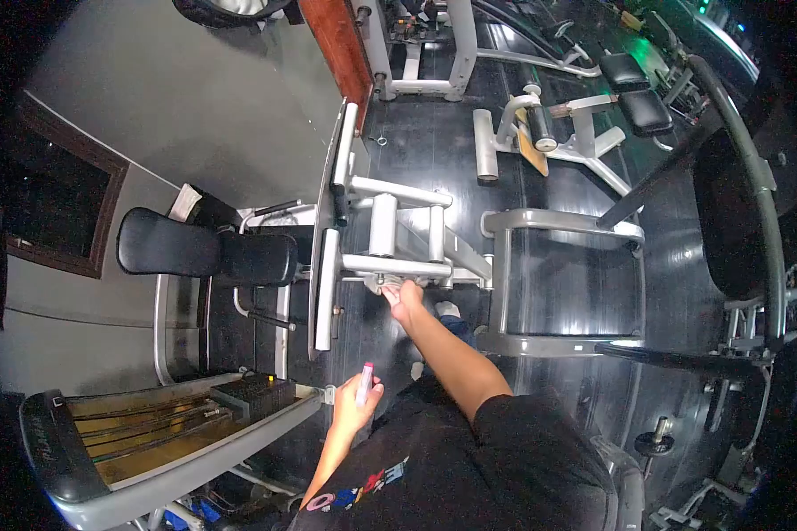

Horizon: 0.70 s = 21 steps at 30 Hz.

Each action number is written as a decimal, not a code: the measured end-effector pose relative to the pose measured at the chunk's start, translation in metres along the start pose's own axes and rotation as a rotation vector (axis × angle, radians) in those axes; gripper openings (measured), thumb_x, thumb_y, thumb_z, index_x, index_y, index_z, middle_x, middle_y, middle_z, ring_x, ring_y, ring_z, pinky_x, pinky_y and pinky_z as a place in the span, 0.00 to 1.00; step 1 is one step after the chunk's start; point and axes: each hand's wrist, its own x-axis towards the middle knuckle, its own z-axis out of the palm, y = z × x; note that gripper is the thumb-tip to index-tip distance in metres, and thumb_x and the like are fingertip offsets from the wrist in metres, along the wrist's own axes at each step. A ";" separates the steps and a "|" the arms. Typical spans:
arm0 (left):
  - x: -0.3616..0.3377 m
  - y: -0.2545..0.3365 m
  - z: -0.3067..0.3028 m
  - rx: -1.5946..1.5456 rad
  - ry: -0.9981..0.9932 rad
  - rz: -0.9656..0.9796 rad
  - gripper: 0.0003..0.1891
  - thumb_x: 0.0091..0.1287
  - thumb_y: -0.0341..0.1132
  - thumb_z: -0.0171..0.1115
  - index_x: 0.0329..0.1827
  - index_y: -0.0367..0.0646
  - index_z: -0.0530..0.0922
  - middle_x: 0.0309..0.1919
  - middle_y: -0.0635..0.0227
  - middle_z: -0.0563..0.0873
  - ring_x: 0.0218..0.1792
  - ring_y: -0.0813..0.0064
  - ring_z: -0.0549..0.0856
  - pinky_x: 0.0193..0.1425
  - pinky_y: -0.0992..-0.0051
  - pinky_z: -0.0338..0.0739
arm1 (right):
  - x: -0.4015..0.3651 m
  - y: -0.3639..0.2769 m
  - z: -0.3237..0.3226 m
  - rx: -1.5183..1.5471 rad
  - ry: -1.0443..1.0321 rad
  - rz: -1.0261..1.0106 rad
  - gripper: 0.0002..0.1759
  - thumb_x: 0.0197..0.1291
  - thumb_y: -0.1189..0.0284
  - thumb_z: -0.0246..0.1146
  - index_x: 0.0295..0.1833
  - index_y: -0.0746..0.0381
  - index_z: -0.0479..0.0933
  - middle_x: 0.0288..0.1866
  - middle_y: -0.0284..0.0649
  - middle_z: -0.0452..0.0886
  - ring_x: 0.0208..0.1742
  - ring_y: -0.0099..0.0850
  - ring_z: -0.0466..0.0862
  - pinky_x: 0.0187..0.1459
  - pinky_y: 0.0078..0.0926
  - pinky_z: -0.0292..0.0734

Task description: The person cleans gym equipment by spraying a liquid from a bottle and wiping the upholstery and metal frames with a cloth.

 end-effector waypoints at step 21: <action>-0.052 -0.033 -0.013 -0.057 0.103 -0.135 0.12 0.60 0.39 0.67 0.40 0.40 0.83 0.33 0.54 0.87 0.38 0.54 0.88 0.44 0.64 0.80 | -0.071 0.003 0.027 -1.115 -0.050 -1.371 0.24 0.54 0.82 0.57 0.59 0.62 0.71 0.55 0.45 0.77 0.56 0.47 0.77 0.58 0.44 0.71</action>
